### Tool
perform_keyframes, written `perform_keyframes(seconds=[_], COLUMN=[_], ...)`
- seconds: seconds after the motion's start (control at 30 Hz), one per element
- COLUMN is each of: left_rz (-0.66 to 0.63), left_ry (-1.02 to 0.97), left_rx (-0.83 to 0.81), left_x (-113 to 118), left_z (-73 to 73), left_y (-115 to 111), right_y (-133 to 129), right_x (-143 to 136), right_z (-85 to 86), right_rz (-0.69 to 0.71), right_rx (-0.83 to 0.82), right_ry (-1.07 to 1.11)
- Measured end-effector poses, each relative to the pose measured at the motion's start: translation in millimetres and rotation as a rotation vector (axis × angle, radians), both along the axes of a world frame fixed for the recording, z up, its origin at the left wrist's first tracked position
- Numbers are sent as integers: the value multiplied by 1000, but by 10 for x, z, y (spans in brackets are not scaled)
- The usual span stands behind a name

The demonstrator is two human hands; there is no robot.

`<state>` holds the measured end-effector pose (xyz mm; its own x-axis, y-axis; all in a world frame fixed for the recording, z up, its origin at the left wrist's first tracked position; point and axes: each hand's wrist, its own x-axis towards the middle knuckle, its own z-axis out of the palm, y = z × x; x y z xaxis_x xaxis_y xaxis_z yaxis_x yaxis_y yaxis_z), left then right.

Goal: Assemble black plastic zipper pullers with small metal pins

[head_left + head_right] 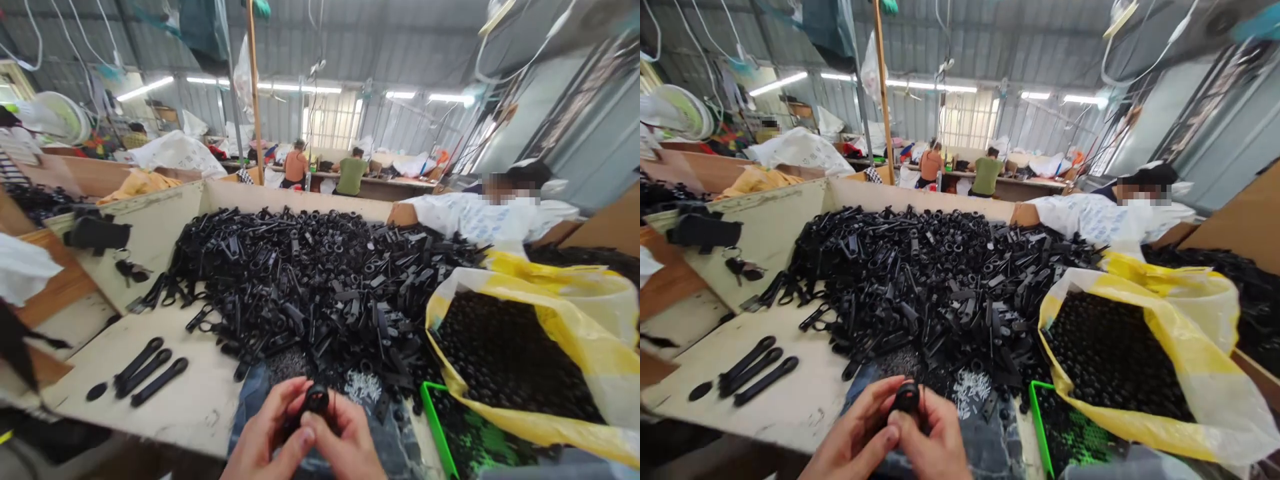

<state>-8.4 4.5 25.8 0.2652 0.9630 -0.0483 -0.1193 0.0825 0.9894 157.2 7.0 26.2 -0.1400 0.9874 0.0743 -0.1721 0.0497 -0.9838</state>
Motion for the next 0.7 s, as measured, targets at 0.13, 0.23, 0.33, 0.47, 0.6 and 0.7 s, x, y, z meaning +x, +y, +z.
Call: perform_keyframes(seconds=[0.13,0.23,0.33,0.47,0.6,0.7], left_rz=[-165,-148,-66,22,111,180], left_ry=[-53,-48,-61,-31,73,112], left_rx=[-61,-93,-78,-44,-13,-38], left_x=[-6,25,65,89,103,110], left_z=[234,224,104,-46,-106,-107], left_y=[10,-27,-109,-200,-260,-311], right_y=[0,-64,-115,-127,-137,-159], right_x=[31,-20,-99,-137,-137,-144], right_z=[69,-58,-235,-319,-247,-156], right_rz=[-76,-104,-113,-101,-121,-137], right_rx=[-19,-117,-195,-217,-182,-171], right_ry=[65,158,241,259,197,163])
